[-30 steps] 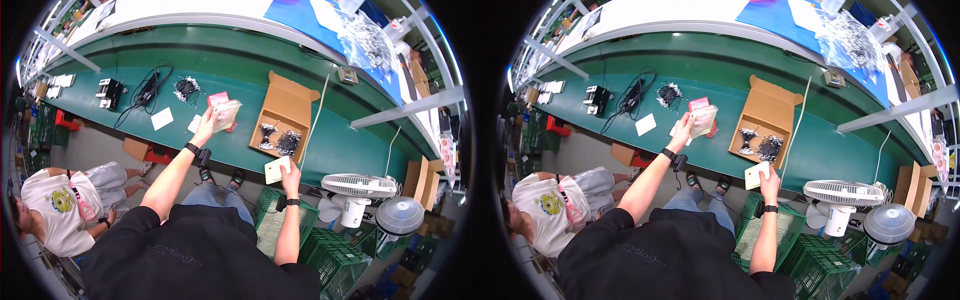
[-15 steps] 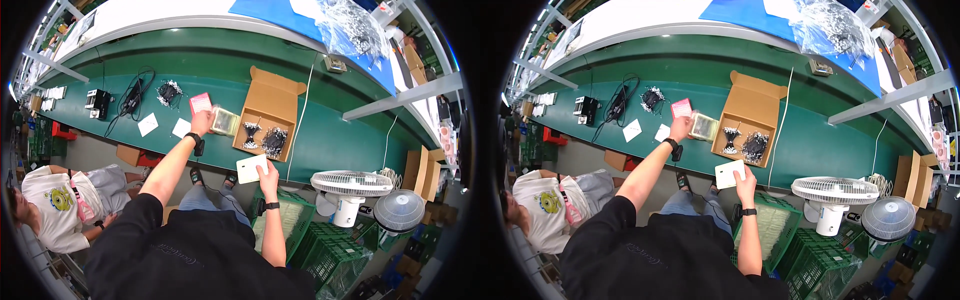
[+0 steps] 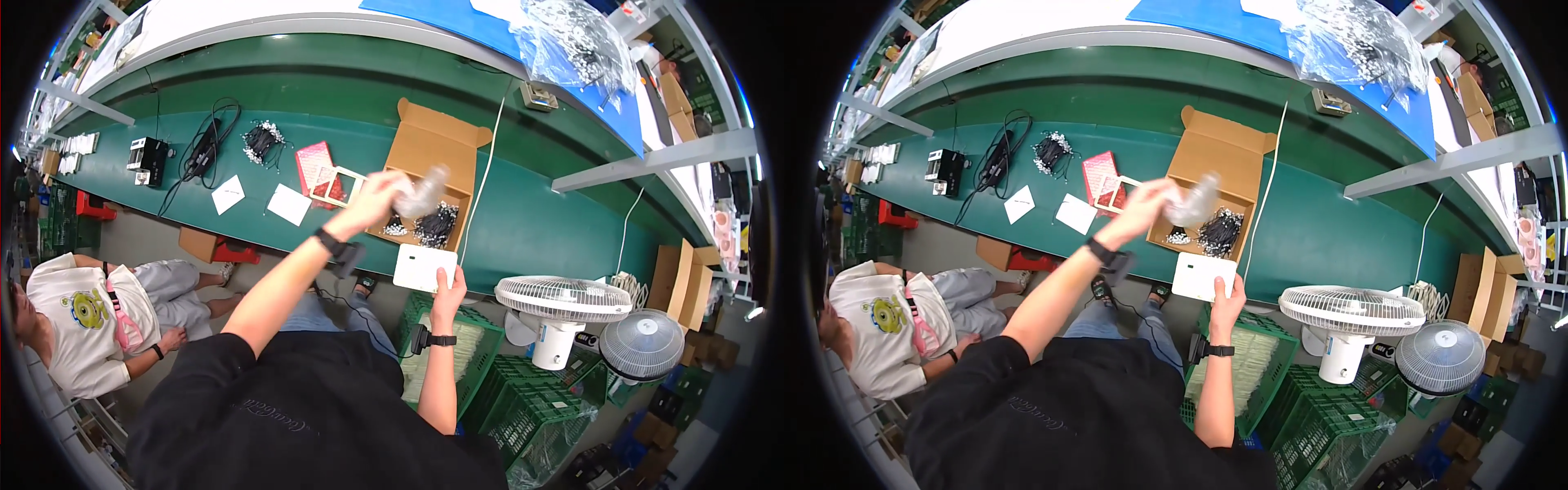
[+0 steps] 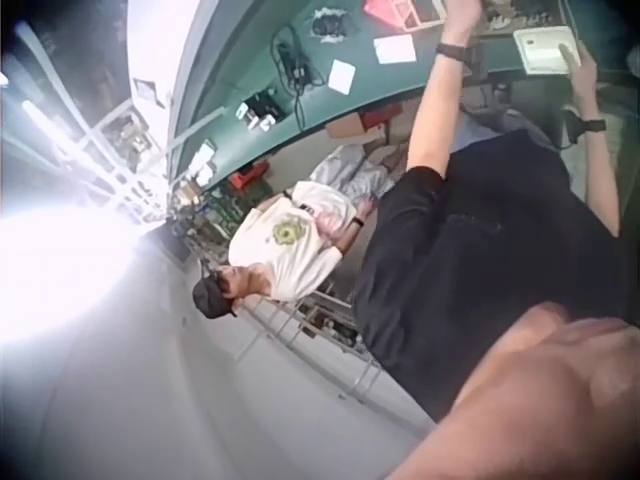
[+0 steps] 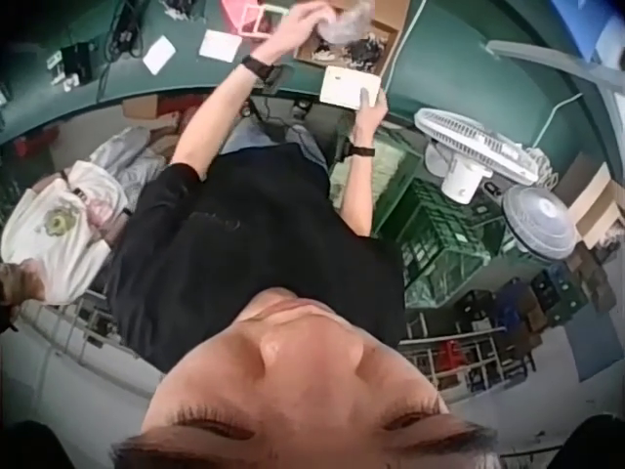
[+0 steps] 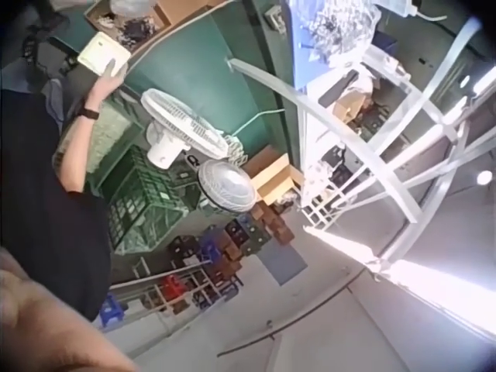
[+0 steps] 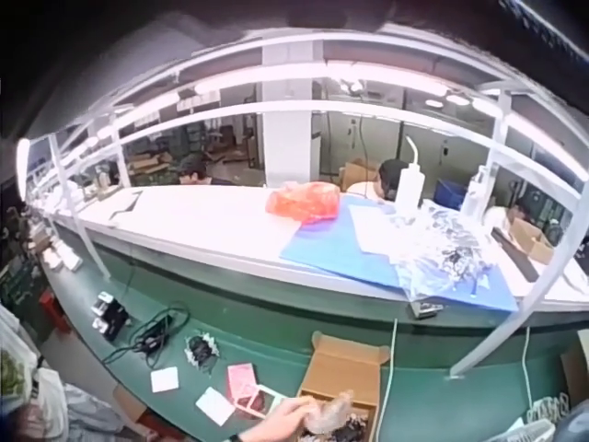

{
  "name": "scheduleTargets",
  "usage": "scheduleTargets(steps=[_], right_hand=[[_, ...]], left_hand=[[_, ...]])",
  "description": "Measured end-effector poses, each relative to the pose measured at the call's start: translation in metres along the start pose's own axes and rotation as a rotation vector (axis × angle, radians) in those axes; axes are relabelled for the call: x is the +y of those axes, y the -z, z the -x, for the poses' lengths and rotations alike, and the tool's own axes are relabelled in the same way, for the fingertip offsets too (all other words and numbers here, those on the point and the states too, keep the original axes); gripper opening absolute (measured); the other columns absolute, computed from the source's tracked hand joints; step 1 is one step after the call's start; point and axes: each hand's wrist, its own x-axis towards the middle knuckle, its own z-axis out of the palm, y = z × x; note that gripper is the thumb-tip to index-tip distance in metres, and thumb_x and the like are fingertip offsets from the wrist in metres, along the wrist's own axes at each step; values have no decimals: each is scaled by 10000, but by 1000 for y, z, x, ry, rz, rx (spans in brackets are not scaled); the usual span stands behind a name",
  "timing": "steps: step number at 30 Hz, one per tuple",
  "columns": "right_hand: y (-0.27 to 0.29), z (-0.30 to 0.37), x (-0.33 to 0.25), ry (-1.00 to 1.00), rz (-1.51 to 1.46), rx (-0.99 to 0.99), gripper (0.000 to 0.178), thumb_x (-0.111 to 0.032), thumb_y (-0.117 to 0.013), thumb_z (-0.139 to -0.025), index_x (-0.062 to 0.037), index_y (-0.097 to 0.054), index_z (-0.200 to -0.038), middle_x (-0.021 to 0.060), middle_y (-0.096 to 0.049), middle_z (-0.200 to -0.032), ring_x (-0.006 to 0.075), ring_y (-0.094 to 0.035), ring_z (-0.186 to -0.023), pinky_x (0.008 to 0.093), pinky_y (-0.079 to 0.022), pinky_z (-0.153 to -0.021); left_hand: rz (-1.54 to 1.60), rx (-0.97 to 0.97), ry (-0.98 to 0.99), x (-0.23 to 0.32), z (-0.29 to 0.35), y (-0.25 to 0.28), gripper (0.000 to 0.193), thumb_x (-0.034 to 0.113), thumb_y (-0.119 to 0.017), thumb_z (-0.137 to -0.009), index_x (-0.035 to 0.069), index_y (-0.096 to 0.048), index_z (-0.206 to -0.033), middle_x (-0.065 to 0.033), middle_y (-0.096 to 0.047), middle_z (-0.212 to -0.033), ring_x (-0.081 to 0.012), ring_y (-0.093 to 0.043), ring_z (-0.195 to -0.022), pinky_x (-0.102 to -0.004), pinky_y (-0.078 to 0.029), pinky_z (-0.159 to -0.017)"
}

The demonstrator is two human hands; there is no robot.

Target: Inspecting, testing, and sorting electronic modules and cables at a factory workstation.

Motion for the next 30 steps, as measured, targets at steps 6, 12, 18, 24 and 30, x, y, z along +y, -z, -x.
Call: scheduleTargets(steps=[6,12,18,24,30], right_hand=[[-38,7,-9,-47,30,17,227,-134,-661,-990,-7,-619,-1173,5,-685,-986,50,-599,-727,199,-417,-524],[-24,15,-1,32,13,12,257,-134,-645,-998,19,-598,-1199,44,-685,-1069,115,-647,-891,258,-519,-751],[-119,10,-10,-11,241,-481,408,-146,-616,-1014,51,-528,-1360,84,-684,-1191,185,-661,-1011,345,-519,-931],[-272,-24,19,199,787,-603,428,-104,-612,-978,30,-528,-1376,174,-658,-1180,313,-617,-1097,395,-482,-984],[-320,-51,83,492,1229,-405,488,-37,-667,-894,2,-538,-1363,201,-573,-1286,413,-556,-1158,458,-469,-998]], left_hand=[[-736,-181,-36,-125,2,-28,472,31,-508,-886,42,-587,-1352,-277,-532,-1435,-457,-624,-1151,-468,-508,-991],[-256,-144,110,-19,52,-35,543,146,-611,-955,57,-494,-1477,-259,-506,-1479,-352,-692,-1043,-417,-541,-949],[-55,-38,352,-46,152,72,359,258,-641,-996,-15,-650,-1229,-124,-740,-1018,-227,-710,-934,-341,-549,-842],[469,1052,451,-121,255,181,367,62,-591,-1004,-34,-523,-1352,-84,-710,-1117,-157,-694,-988,-293,-547,-846],[667,1163,329,-131,296,223,403,13,-554,-1007,-26,-463,-1397,-97,-682,-1215,-172,-680,-1066,-304,-541,-914]])
